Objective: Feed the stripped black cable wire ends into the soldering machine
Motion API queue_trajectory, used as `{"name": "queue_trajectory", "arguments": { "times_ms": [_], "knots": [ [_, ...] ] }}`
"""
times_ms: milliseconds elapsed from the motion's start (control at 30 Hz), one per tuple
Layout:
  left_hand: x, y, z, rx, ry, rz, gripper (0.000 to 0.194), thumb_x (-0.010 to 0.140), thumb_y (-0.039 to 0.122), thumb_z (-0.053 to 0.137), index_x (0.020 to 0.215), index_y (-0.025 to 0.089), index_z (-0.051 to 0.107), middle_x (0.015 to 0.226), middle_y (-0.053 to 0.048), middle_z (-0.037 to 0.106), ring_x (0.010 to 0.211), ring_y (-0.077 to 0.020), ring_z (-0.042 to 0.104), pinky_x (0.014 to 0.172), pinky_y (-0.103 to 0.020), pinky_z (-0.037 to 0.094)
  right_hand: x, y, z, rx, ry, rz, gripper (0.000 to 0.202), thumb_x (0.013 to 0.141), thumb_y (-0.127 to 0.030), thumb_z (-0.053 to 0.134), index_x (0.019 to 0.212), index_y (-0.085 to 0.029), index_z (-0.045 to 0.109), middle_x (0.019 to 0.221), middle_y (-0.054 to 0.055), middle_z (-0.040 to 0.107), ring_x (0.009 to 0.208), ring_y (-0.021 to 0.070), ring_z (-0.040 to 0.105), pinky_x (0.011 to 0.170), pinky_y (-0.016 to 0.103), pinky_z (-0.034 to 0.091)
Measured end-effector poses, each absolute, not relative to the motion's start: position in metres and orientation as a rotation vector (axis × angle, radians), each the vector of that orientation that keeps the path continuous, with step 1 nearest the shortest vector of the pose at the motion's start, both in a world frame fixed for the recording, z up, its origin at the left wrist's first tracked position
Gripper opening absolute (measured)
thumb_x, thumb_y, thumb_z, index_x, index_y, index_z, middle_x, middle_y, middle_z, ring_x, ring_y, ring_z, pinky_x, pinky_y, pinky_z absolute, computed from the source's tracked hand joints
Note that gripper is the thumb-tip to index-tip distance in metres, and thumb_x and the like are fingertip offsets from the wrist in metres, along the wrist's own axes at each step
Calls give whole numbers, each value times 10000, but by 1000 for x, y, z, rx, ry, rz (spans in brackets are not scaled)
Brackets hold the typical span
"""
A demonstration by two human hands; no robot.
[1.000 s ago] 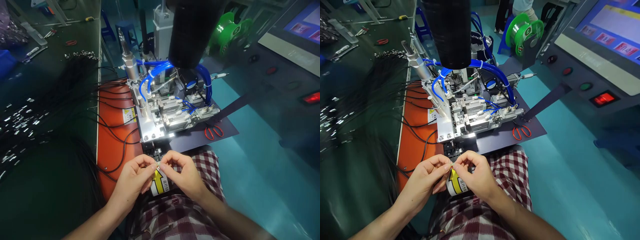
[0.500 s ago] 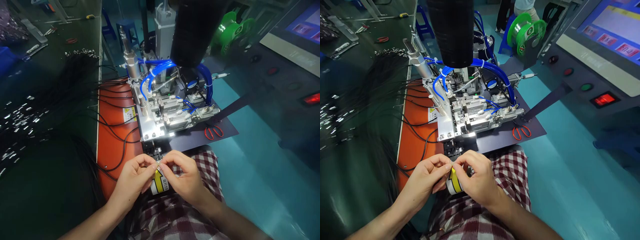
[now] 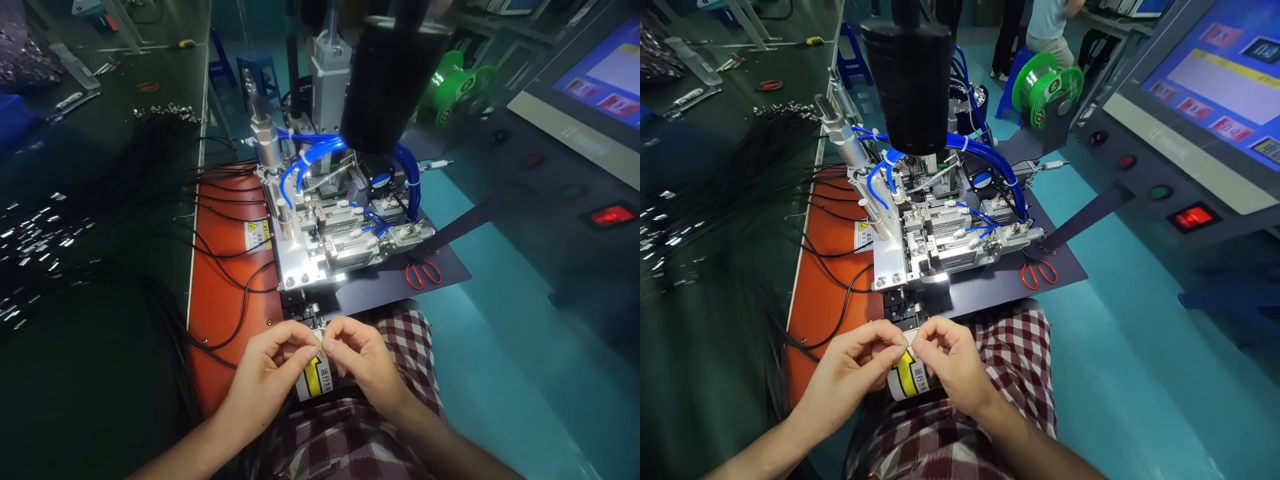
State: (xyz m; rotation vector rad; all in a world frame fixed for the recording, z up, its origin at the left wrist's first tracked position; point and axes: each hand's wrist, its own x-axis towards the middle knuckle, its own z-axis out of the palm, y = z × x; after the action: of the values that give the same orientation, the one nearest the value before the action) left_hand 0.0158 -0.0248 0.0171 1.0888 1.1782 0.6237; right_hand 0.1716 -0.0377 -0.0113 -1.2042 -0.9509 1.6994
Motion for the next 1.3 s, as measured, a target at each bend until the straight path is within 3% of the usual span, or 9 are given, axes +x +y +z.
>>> {"name": "queue_trajectory", "arguments": {
  "times_ms": [167, 267, 467, 867, 1300],
  "knots": [
    [11, -13, 17, 1605, 1343, 581, 109, 853, 251, 520, 893, 211, 613, 757, -7, 589, 655, -133, 533, 560, -207, 408, 179, -20, -20, -1269, -992, 1619, 186, 771, -295, 617, 659, -171, 534, 518, -63, 420, 462, 79, 359, 456, 217, 284],
    [7, -5, 10, 1879, 1350, 590, 175, 882, 212, 450, 909, 207, 623, 820, -28, 565, 756, -158, 555, 662, -238, 444, 182, -3, -28, -1299, -1039, 1613, 194, 757, -316, 624, 657, -168, 549, 513, -56, 431, 465, 87, 369, 457, 223, 285],
    [3, -1, -6, 2023, 1293, 591, 246, 904, 167, 399, 1026, 209, 608, 893, -41, 526, 813, -146, 570, 708, -229, 469, 182, 9, -41, -1291, -1050, 1657, 201, 753, -333, 615, 657, -168, 555, 494, -59, 437, 455, 88, 371, 462, 229, 278],
    [0, 0, -11, 2280, 1233, 508, 324, 874, 93, 388, 1120, 138, 594, 938, -88, 505, 761, -165, 554, 660, -269, 488, 184, 10, -44, -1286, -1086, 1670, 163, 781, -291, 600, 697, -158, 556, 526, -55, 450, 478, 85, 388, 483, 228, 284],
    [0, -2, -12, 2389, 1250, 485, 333, 861, 75, 392, 1121, 138, 591, 894, -86, 512, 713, -176, 544, 598, -282, 499, 184, 10, -47, -1305, -1120, 1641, 155, 791, -277, 592, 693, -164, 550, 524, -56, 438, 478, 88, 393, 478, 223, 297]
  ]
}}
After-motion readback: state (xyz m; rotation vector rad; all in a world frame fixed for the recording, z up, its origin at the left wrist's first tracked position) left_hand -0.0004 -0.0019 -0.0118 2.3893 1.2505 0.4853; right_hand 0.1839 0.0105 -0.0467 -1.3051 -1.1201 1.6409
